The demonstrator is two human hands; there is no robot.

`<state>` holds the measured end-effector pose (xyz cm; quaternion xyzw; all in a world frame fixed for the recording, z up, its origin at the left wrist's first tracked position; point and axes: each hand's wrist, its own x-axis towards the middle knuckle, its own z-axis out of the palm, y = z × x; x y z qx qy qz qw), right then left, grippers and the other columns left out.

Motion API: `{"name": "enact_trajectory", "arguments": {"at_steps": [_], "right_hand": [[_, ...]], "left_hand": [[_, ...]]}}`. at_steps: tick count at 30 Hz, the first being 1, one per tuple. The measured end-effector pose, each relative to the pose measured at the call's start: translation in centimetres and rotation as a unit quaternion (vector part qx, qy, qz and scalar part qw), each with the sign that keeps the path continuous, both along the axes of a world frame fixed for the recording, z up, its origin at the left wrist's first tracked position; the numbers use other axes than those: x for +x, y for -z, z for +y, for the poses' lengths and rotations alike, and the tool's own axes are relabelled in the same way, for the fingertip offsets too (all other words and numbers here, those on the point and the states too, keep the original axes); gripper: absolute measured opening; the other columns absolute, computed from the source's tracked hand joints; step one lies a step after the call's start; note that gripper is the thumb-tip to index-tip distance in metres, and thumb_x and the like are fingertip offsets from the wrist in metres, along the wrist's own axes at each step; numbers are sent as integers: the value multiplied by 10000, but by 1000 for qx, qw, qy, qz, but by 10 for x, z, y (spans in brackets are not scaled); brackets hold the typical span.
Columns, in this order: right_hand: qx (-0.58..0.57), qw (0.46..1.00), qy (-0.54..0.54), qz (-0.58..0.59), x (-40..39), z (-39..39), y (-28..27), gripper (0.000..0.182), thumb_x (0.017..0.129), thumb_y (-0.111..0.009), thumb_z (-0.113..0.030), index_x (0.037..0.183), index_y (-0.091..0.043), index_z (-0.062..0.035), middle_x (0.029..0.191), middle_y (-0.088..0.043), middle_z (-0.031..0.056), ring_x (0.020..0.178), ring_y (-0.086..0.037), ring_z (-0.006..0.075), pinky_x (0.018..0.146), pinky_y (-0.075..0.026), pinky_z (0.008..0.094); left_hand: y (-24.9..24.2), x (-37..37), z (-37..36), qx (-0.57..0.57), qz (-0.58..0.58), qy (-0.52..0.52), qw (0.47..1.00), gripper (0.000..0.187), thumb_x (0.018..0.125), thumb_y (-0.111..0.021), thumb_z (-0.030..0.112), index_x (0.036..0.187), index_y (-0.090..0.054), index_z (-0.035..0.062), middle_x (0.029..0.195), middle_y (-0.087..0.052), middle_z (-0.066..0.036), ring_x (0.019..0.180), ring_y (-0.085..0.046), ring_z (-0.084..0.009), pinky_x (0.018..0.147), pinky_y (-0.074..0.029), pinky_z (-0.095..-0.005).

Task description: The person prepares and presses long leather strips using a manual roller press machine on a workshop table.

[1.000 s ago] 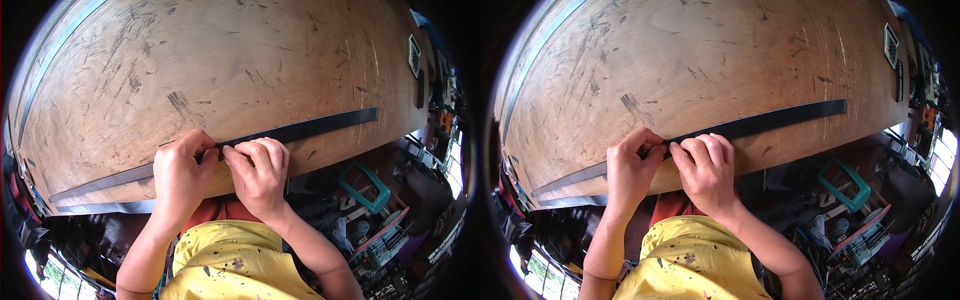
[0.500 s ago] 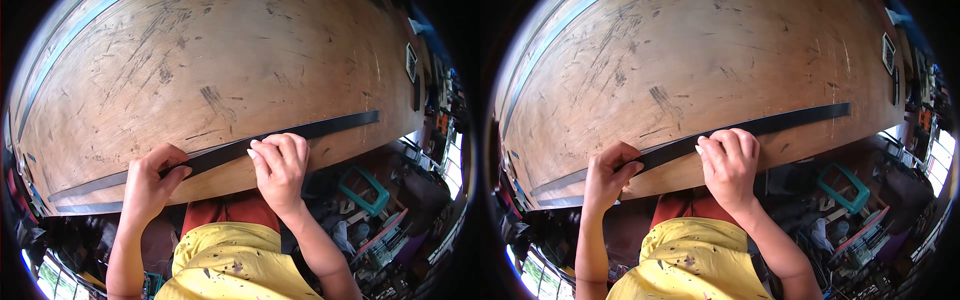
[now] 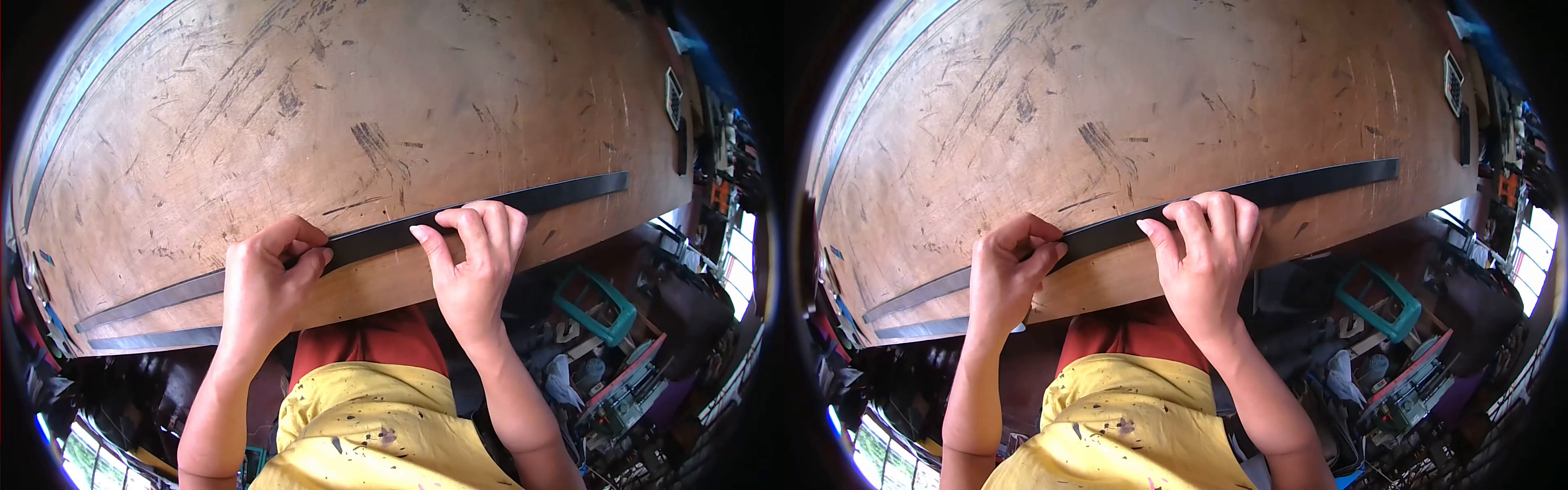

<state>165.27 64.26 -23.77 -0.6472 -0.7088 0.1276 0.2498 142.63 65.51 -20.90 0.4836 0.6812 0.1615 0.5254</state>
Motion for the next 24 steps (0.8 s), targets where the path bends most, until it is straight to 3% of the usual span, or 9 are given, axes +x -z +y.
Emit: {"name": "enact_trajectory", "arguments": {"at_steps": [15,24], "right_hand": [[-41,999,22,-25,-6,4,-7,305,759,-860,-255,847,-613,-99,898,-551,35,964,-492,284,869,-414,427],[-29,999,15,-39,-14,3,-4,240,777,-828,-220,814,-605,-140,865,-543,7,949,-520,270,853,-383,437]], "left_hand": [[1,6,-1,-2,12,-30,999,45,860,-726,7,891,-698,-10,637,-603,18,528,-486,-32,482,-378,-242],[-1,7,2,-3,43,-8,999,52,852,-728,15,884,-695,-9,631,-600,12,525,-487,-37,481,-381,-250]]}}
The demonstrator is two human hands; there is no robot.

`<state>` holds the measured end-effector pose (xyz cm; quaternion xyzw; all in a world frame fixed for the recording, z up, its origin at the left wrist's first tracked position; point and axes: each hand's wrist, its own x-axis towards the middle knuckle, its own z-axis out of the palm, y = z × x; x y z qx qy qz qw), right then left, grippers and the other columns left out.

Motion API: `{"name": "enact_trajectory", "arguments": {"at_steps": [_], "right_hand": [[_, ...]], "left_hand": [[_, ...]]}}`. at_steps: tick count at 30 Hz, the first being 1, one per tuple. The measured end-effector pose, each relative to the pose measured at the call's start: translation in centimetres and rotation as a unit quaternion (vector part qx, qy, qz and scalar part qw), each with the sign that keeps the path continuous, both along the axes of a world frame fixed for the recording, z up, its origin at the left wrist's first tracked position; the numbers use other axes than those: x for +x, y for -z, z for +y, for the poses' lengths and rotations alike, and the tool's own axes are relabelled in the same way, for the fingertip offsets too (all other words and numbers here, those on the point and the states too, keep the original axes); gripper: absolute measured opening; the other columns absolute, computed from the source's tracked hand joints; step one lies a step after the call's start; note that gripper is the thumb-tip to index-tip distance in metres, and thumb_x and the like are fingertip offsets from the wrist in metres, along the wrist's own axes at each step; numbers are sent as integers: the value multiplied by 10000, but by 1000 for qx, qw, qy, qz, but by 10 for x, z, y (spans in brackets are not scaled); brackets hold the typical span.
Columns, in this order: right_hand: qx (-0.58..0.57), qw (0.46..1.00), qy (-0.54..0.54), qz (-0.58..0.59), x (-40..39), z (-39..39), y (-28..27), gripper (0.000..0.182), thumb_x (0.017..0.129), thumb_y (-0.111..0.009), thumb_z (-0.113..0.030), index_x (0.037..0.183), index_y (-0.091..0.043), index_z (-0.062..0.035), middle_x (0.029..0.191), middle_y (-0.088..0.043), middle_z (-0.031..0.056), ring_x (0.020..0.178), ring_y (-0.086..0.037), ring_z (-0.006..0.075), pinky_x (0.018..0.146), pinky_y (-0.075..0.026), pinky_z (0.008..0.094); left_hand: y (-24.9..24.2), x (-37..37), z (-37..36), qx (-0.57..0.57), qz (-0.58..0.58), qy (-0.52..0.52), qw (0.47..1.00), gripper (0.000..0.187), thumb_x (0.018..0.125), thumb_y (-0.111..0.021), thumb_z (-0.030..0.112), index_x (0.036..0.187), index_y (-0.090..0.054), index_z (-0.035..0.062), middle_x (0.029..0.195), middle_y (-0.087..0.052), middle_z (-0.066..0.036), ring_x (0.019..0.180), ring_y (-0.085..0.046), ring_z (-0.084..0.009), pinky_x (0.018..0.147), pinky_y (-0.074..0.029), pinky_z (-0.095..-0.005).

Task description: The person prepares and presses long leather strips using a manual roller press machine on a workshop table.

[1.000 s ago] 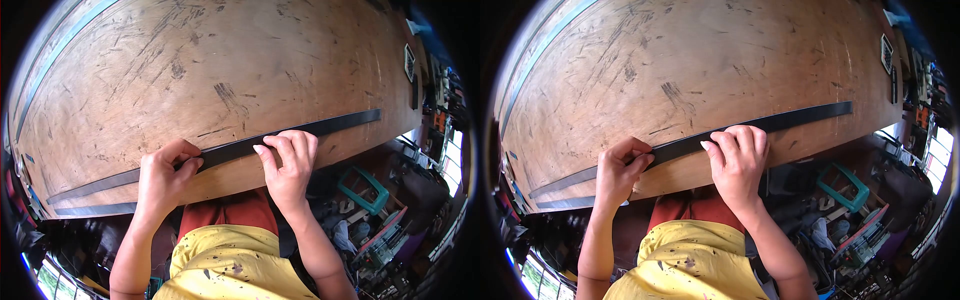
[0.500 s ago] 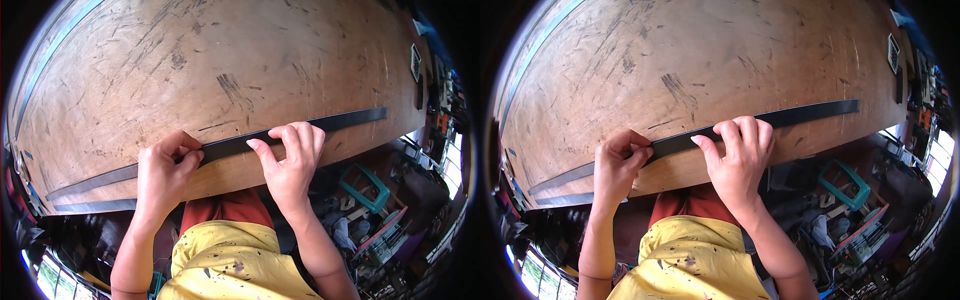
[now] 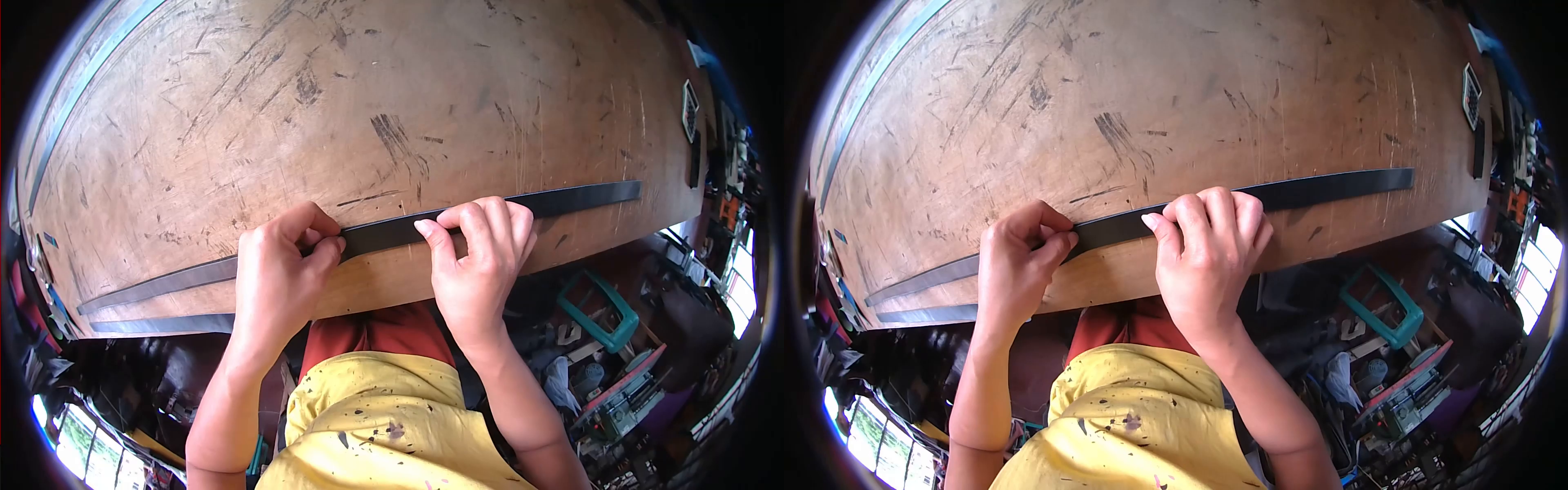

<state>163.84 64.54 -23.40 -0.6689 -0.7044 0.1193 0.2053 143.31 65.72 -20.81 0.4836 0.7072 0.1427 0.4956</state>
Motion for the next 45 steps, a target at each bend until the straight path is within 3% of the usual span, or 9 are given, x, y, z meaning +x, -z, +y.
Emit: {"name": "enact_trajectory", "arguments": {"at_steps": [13,25,26,27,30,31,33,37,45], "right_hand": [[8,1000,-8,1,-3,-5,2,174,809,-797,-172,829,-628,-132,881,-574,7,962,-535,262,872,-381,440],[53,995,49,62,-60,-32,9,177,800,-798,-145,936,-686,-135,1001,-601,14,1064,-564,261,1033,-387,520],[62,994,74,55,-66,-32,9,177,800,-798,-145,936,-686,-135,1001,-601,14,1064,-564,261,1033,-387,520],[63,993,90,51,-71,-31,9,172,788,-803,-147,906,-679,-132,993,-597,16,1068,-566,261,1035,-384,523],[76,986,143,32,-82,-33,7,168,770,-808,-147,853,-664,-127,977,-591,18,1075,-568,260,1033,-382,530],[80,986,145,28,-84,-33,6,167,764,-808,-145,831,-656,-125,970,-588,18,1077,-570,258,1030,-382,532],[99,983,154,30,-87,-32,5,161,750,-803,-129,822,-659,-120,959,-591,13,1062,-571,259,1007,-394,536],[100,978,181,24,-93,-35,12,159,747,-799,-106,824,-660,-119,968,-603,10,1069,-575,249,1009,-395,517],[107,969,223,-8,-111,-42,18,118,821,-757,-90,899,-672,-115,1023,-615,20,1196,-586,257,1072,-366,567]], "left_hand": [[-1,4,3,-9,13,-8,1000,59,840,-725,10,873,-684,-17,620,-586,7,520,-486,-46,477,-370,-265],[9,1,1,8,7,14,1000,75,870,-704,39,877,-676,-31,625,-614,-22,486,-534,-66,449,-424,-262],[7,1,3,-12,6,6,1000,90,824,-720,68,873,-709,-7,621,-640,-111,538,-612,-174,566,-494,-341],[7,0,5,-4,0,32,999,90,824,-720,68,873,-709,-7,621,-640,-111,538,-612,-174,566,-494,-341],[4,-15,14,-58,-105,43,992,122,902,-698,70,967,-708,-33,717,-706,-88,578,-642,-140,564,-525,-298],[11,-31,17,-136,-258,3,957,209,954,-664,64,1134,-668,-40,847,-717,-79,608,-653,-129,521,-539,-260],[-4,-57,26,-283,-335,-24,898,266,964,-647,68,1206,-629,-42,854,-715,-87,618,-670,-140,532,-555,-258],[-12,-107,8,-133,-193,135,963,280,945,-670,25,1207,-608,-52,830,-703,-88,593,-655,-131,502,-532,-252],[7,-143,-9,-46,-101,164,980,138,912,-723,44,1042,-700,5,683,-608,10,591,-508,-34,523,-402,-237]]}}
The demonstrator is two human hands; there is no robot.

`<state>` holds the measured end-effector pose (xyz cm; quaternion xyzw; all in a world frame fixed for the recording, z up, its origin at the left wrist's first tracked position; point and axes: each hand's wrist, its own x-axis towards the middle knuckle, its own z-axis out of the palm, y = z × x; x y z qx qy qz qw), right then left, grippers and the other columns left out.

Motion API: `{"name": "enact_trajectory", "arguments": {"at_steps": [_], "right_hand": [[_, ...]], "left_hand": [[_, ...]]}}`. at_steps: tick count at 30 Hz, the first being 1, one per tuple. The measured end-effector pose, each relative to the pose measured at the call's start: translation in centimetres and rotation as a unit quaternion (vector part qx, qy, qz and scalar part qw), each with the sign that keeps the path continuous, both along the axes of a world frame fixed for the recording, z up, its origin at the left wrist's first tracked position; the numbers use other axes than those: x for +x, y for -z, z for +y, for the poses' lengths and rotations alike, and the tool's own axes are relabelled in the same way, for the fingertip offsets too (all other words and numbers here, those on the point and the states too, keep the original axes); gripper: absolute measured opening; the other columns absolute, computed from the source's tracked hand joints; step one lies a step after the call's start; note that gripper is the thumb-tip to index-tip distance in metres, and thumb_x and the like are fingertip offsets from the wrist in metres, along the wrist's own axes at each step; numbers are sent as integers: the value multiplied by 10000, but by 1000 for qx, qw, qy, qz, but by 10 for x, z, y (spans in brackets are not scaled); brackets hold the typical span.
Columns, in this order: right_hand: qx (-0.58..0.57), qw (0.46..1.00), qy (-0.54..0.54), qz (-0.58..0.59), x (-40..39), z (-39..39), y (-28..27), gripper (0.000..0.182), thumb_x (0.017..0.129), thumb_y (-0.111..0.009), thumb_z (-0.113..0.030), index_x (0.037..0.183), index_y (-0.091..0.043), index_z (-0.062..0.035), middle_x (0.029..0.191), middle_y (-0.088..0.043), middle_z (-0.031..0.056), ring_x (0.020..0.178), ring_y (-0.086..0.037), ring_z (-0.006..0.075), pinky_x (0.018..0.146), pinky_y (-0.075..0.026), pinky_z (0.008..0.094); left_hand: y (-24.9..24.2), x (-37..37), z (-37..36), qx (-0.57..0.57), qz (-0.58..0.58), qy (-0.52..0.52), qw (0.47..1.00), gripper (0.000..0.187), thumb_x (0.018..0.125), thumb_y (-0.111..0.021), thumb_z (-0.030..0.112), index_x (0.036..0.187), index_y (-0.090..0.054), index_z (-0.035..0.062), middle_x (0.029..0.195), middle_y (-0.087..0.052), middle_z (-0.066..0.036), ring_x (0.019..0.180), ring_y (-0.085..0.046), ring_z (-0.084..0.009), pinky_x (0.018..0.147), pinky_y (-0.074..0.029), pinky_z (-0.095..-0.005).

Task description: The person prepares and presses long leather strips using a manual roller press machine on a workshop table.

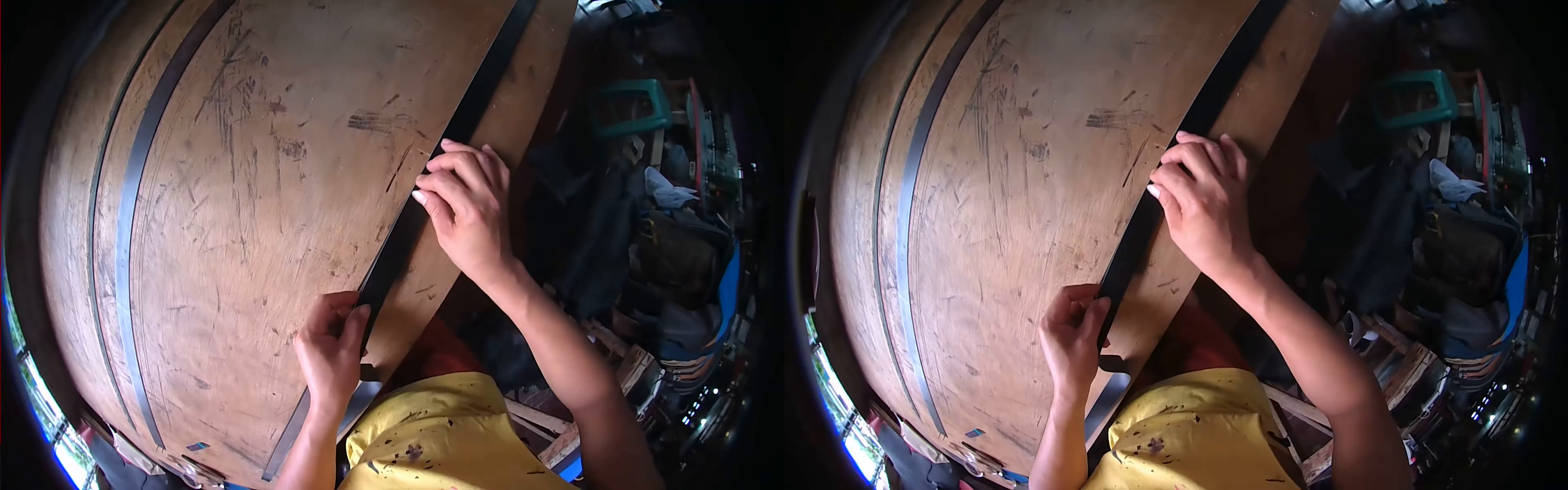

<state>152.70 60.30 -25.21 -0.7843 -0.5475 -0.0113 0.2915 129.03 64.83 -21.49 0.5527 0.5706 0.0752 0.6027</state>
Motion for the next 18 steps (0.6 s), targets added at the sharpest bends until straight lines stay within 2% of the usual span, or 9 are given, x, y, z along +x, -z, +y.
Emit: {"name": "enact_trajectory", "arguments": {"at_steps": [7,9,13,15,16,18], "right_hand": [[-26,999,15,28,-6,-4,-4,213,797,-823,-178,942,-688,-102,1097,-605,32,1263,-559,284,1108,-319,596],[-39,999,16,33,-6,-3,-5,264,770,-849,-202,949,-688,-92,1115,-600,38,1276,-548,292,1111,-309,601],[-38,999,19,31,-8,-2,-6,270,764,-851,-195,954,-689,-92,1117,-598,37,1275,-546,289,1109,-310,593],[-32,999,21,27,-8,-1,-8,290,745,-872,-192,940,-695,-72,1090,-625,54,1240,-581,302,1087,-358,491],[-32,999,21,30,-8,-1,-7,290,745,-872,-192,940,-695,-72,1090,-625,54,1240,-581,302,1087,-358,491],[-26,999,20,39,-8,-2,-5,280,746,-860,-190,938,-680,-95,1103,-600,36,1263,-552,285,1104,-316,571]], "left_hand": [[-3,6,2,-9,12,-23,1000,92,909,-724,43,979,-681,2,664,-601,6,585,-496,-34,523,-387,-240],[0,5,1,18,4,-7,1000,54,930,-704,31,954,-670,-3,677,-612,10,517,-491,-28,440,-384,-217],[1,7,1,10,3,-13,1000,60,930,-703,36,954,-669,-7,678,-617,5,516,-494,-30,436,-383,-216],[0,8,2,9,5,-16,1000,55,931,-699,35,946,-668,-9,675,-618,3,515,-496,-31,431,-383,-215],[-1,8,3,8,8,-16,1000,55,931,-699,35,946,-668,-9,675,-618,3,515,-496,-31,431,-383,-215],[-2,9,3,11,17,-12,1000,56,932,-698,37,939,-667,-9,674,-617,0,515,-497,-31,429,-388,-216]]}}
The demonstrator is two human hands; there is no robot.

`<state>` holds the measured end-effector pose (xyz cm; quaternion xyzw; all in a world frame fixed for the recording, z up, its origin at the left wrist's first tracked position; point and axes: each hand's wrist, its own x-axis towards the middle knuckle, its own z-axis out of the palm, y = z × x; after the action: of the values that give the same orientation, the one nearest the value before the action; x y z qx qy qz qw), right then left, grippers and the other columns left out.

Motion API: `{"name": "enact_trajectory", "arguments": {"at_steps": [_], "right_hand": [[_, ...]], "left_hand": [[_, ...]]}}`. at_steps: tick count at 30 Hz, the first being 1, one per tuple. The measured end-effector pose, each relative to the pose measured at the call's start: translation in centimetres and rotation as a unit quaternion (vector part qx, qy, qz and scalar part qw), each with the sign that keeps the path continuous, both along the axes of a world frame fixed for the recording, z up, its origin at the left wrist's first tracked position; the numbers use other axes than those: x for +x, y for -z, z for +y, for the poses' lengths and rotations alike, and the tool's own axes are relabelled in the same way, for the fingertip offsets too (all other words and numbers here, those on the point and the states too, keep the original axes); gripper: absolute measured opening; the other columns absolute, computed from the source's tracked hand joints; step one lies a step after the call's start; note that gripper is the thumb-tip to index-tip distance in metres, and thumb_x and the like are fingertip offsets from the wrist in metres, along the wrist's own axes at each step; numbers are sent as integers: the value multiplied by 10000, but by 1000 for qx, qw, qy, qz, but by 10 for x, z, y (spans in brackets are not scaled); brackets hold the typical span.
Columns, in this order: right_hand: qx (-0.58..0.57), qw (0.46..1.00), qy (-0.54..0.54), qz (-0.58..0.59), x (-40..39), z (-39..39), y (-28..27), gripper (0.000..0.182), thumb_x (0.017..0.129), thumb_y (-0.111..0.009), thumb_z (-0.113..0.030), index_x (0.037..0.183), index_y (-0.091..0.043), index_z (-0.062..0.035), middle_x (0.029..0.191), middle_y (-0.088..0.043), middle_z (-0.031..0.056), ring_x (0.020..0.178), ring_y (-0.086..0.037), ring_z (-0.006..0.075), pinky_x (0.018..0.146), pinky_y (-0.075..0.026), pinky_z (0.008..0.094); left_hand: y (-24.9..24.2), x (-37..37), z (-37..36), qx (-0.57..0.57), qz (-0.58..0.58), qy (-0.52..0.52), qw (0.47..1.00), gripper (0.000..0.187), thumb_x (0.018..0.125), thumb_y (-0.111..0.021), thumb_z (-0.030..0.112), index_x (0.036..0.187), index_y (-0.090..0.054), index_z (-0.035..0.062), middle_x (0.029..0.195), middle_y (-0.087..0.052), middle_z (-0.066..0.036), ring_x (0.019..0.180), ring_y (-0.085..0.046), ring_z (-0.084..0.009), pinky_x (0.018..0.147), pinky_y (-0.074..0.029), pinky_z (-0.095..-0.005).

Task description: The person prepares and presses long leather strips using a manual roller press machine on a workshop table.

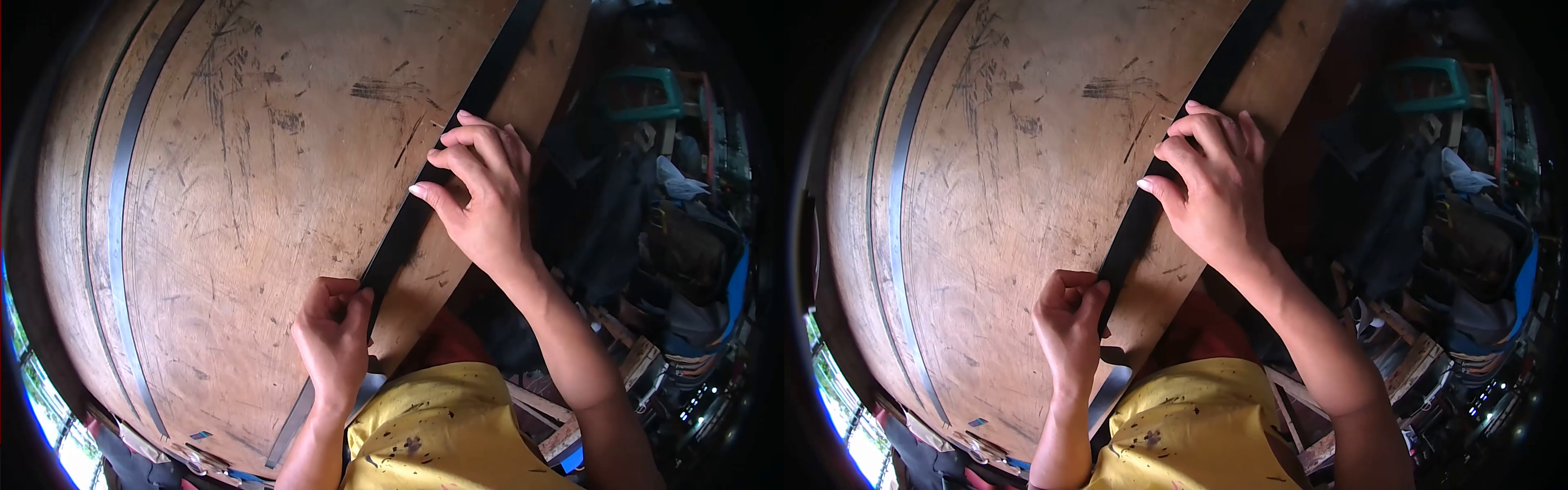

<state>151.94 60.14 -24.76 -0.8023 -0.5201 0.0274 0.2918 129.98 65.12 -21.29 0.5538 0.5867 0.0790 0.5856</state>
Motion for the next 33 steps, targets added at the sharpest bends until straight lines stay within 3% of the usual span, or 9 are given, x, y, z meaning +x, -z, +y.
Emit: {"name": "enact_trajectory", "arguments": {"at_steps": [9,18,22,29,33], "right_hand": [[18,999,-7,-32,-11,-2,7,182,757,-826,-143,835,-665,-114,1069,-613,19,1188,-574,282,1088,-352,570],[-5,1000,-18,12,-18,-9,-3,290,736,-856,-208,948,-688,-104,1156,-611,48,1225,-547,310,1100,-323,607],[-5,1000,-16,20,-20,-8,-4,284,732,-857,-211,930,-680,-111,1148,-606,45,1222,-545,304,1101,-320,608],[29,997,-75,-19,-45,-14,4,133,778,-779,-85,859,-682,-129,931,-606,-1,1036,-603,220,1118,-332,569],[44,995,-87,-10,-57,-19,9,94,797,-748,-85,853,-695,-139,926,-618,-9,1059,-611,215,1129,-351,555]], "left_hand": [[-1,4,0,-2,30,-11,1000,74,924,-711,48,920,-661,-7,661,-609,-14,495,-500,-46,425,-400,-223],[-1,6,1,-9,42,-9,999,101,921,-720,66,916,-657,-13,648,-609,-16,486,-496,-47,426,-391,-222],[-2,6,1,-10,43,-13,999,102,919,-721,65,920,-657,-13,646,-609,-17,484,-495,-47,431,-386,-222],[-3,8,2,-15,45,-23,999,94,909,-724,60,915,-666,-14,644,-609,-18,482,-503,-58,432,-390,-232],[-5,6,5,-52,32,-24,998,114,913,-735,78,927,-659,-7,668,-629,-18,503,-513,-51,442,-386,-225]]}}
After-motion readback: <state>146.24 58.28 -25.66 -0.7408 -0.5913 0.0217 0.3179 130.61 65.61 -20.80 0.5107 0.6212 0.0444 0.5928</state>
